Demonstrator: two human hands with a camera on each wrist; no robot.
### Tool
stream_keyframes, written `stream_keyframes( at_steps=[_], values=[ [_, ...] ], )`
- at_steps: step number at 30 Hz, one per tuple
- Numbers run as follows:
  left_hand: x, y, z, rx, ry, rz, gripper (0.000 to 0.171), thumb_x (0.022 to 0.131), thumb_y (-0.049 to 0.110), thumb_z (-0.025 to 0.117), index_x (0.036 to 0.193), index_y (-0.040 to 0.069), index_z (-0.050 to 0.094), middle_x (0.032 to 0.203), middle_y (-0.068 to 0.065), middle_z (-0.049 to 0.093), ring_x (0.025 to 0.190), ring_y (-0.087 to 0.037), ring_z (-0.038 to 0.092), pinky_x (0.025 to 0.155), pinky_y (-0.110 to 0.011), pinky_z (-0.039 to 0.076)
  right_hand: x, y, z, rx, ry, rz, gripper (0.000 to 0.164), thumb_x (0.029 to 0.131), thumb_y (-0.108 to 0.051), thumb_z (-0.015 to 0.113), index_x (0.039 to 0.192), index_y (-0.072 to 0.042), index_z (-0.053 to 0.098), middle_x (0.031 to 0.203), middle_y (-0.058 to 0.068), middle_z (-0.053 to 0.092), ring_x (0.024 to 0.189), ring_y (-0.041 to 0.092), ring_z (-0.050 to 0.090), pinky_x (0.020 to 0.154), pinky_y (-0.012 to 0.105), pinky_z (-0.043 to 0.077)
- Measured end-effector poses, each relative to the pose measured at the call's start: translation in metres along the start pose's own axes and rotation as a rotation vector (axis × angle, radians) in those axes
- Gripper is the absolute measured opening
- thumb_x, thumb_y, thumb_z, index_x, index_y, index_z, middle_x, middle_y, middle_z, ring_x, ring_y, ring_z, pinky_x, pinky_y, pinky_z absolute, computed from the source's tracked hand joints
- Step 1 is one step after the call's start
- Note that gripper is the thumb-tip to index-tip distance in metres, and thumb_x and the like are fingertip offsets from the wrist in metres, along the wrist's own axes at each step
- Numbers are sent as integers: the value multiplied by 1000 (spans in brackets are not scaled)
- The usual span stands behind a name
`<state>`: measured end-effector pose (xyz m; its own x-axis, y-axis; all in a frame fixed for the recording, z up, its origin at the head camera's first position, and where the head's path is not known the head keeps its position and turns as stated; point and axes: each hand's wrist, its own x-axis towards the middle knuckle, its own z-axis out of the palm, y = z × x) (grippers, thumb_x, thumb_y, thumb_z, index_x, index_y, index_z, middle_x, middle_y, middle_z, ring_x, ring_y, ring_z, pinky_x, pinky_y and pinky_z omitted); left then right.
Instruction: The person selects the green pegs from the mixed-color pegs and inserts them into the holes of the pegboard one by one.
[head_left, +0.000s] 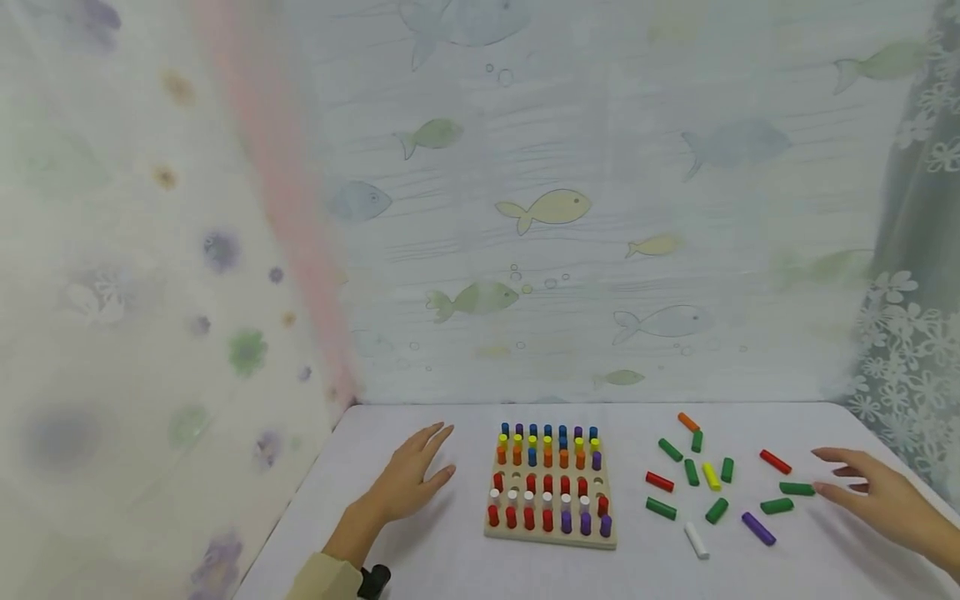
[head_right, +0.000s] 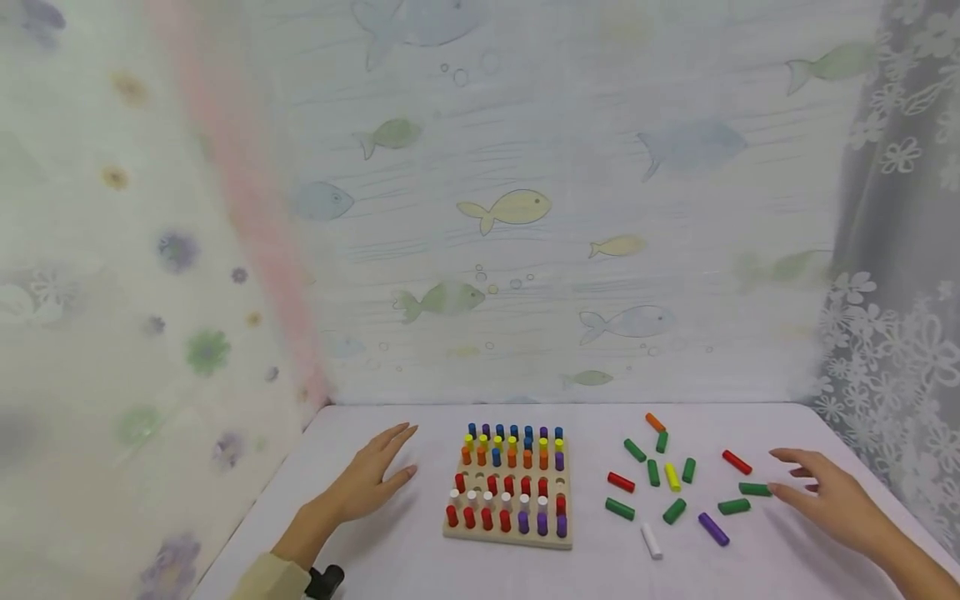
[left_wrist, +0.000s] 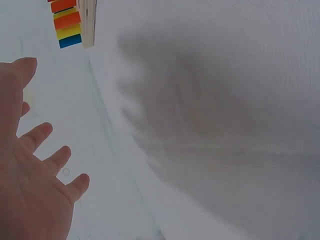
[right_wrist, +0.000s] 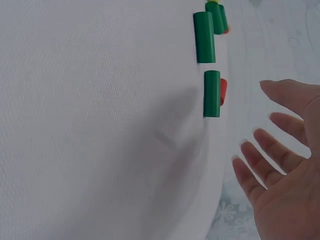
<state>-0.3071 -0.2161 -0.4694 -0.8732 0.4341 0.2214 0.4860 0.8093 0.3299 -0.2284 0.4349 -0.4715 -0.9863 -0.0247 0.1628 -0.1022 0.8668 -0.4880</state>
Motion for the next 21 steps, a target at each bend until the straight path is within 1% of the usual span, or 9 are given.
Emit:
stream_keyframes(
  at_steps=[5, 7, 10, 14, 18, 21],
  values=[
    [5, 2, 9, -26, -20, -14, 63, 104, 38, 59, 160, 17, 36, 163, -11, 36, 149, -35, 35, 116, -64, 32, 1, -3, 3, 19, -32, 24, 63, 99, -28, 70, 134, 19, 47, 129, 46, 49, 106, 58, 58, 80, 59, 56],
    [6, 4, 11, -42, -27, -14, 62, 105, 37, 58, 159, 16, 38, 163, -11, 37, 148, -36, 36, 115, -64, 33, 2, -4, 4, 25, -54, 38, 63, 99, -29, 69, 133, 19, 47, 129, 45, 50, 106, 57, 58, 80, 59, 56],
    [10, 6, 14, -59, -35, -6, 61, 105, 37, 58, 158, 14, 39, 161, -13, 39, 147, -38, 38, 114, -65, 34, 4, -3, 7, 44, -107, 72, 65, 100, -32, 68, 133, 20, 47, 129, 44, 51, 106, 55, 59, 80, 57, 57],
    [14, 7, 19, -80, -63, -9, 60, 105, 36, 58, 157, 12, 40, 161, -14, 39, 146, -39, 38, 113, -67, 34, 6, 0, 9, 83, -174, 106, 67, 100, -34, 67, 133, 20, 47, 130, 43, 51, 106, 52, 60, 81, 55, 57],
    [18, 8, 23, -99, -93, -23, 60, 105, 36, 56, 158, 13, 39, 161, -13, 38, 147, -39, 38, 113, -67, 35, 6, 2, 11, 102, -186, 99, 64, 99, -31, 68, 133, 19, 48, 131, 42, 52, 106, 49, 61, 81, 54, 56],
    [21, 8, 26, -112, -109, -28, 60, 106, 36, 55, 159, 14, 38, 162, -12, 38, 147, -38, 37, 113, -66, 34, 6, 3, 13, 97, -164, 72, 59, 99, -27, 69, 131, 19, 50, 129, 41, 55, 104, 47, 63, 80, 53, 56]
  ],
)
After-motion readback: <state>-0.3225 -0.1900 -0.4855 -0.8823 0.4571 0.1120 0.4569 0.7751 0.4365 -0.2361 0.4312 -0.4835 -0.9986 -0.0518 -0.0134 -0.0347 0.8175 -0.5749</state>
